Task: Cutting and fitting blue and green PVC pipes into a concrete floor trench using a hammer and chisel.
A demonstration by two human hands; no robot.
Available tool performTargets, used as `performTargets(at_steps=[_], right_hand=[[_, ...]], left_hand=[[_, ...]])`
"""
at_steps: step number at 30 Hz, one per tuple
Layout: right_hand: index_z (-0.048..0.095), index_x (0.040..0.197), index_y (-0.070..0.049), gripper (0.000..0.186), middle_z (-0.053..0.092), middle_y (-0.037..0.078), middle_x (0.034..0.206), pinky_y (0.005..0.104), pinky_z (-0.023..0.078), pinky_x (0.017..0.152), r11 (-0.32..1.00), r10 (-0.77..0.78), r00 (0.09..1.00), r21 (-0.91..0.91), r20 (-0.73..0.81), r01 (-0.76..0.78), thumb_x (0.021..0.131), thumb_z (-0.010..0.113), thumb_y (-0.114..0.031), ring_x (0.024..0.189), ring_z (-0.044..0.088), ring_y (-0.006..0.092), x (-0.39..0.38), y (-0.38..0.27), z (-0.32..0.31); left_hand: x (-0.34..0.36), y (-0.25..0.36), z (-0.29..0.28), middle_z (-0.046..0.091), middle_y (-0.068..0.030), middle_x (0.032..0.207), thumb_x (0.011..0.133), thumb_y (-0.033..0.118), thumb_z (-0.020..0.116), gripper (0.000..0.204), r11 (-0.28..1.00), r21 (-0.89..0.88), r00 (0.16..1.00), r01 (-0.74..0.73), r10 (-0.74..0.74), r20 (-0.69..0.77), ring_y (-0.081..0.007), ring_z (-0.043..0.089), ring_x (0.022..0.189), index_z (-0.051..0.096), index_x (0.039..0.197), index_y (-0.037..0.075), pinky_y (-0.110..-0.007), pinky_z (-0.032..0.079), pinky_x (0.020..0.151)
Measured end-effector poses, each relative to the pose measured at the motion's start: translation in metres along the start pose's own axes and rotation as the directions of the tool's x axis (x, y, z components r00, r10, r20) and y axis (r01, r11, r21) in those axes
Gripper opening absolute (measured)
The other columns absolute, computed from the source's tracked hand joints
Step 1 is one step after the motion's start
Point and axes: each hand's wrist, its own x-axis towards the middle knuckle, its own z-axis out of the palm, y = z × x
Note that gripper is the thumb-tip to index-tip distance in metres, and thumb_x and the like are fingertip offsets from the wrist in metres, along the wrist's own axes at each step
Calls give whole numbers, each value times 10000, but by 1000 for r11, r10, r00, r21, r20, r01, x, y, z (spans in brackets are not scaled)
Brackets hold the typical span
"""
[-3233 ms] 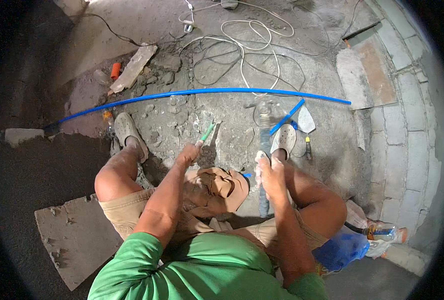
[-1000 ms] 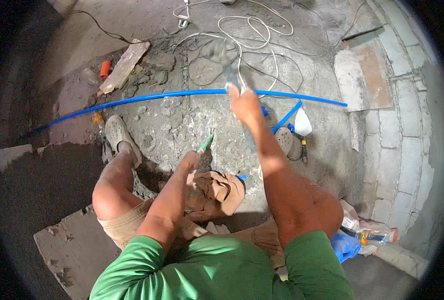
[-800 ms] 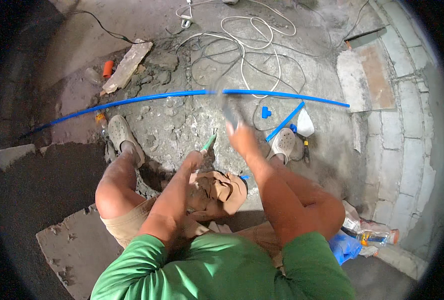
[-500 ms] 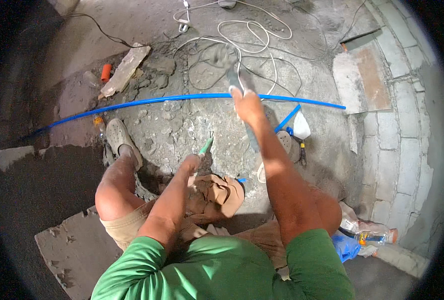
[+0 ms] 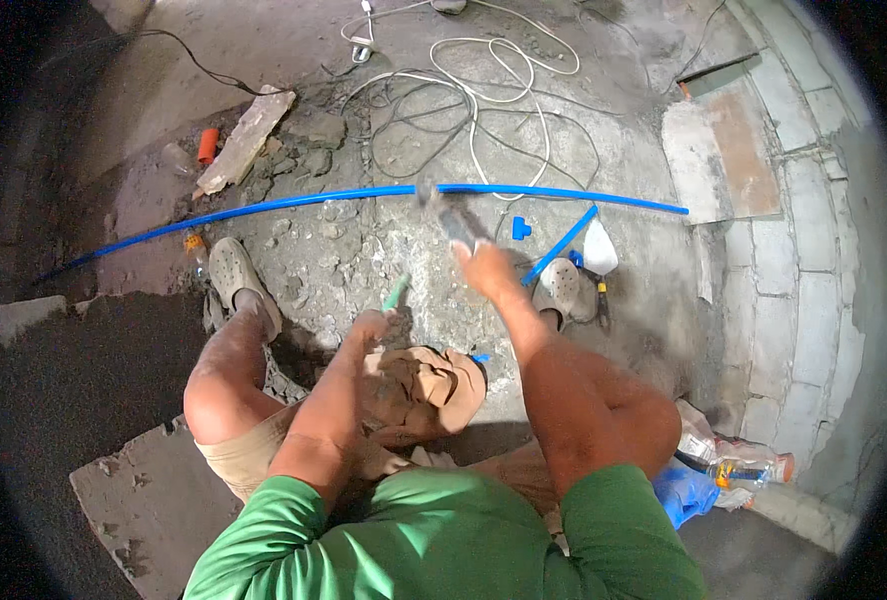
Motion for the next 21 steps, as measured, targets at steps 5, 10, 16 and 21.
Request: performTargets(at_steps=[5,10,16,21], right_hand=[[632,792,-20,427,597,84,685,352,418,472,543,214,940,767,266,-341,884,600,-437,555,541,187,13,-2,-29],[616,812,-70,171,520,30,626,349,421,427,-104,140,881,892,451,-440,822,680,-229,523,507,169,14,31,42],[633,822,5,225,600,102,662,399,460,464,464,218,897,768,384,-441,773,697,-205,530,573,209,17,72,19],[651,973,-26,308,667,202,873,458,496,757,964,-94,995,-250,20,96,752,646,-241,877,641,371,-14,195,-176]], left_hand=[[-4,-41,-21,641,-302,904,871,519,536,589,999,30,849,16,2,-529,-466,610,918,638,1024,-40,-518,481,789],[-23,-34,-49,636,-289,907,901,428,526,490,999,20,601,50,-14,-799,-442,615,841,588,1084,-22,-516,475,752],[9,-74,-82,579,-309,1135,826,369,659,664,959,-262,619,-112,-139,-773,-446,550,1066,457,1258,-94,-456,430,907],[11,-27,-62,537,-326,1204,808,387,685,747,987,64,633,150,-46,-772,-466,528,1098,412,1305,-100,-468,422,944]])
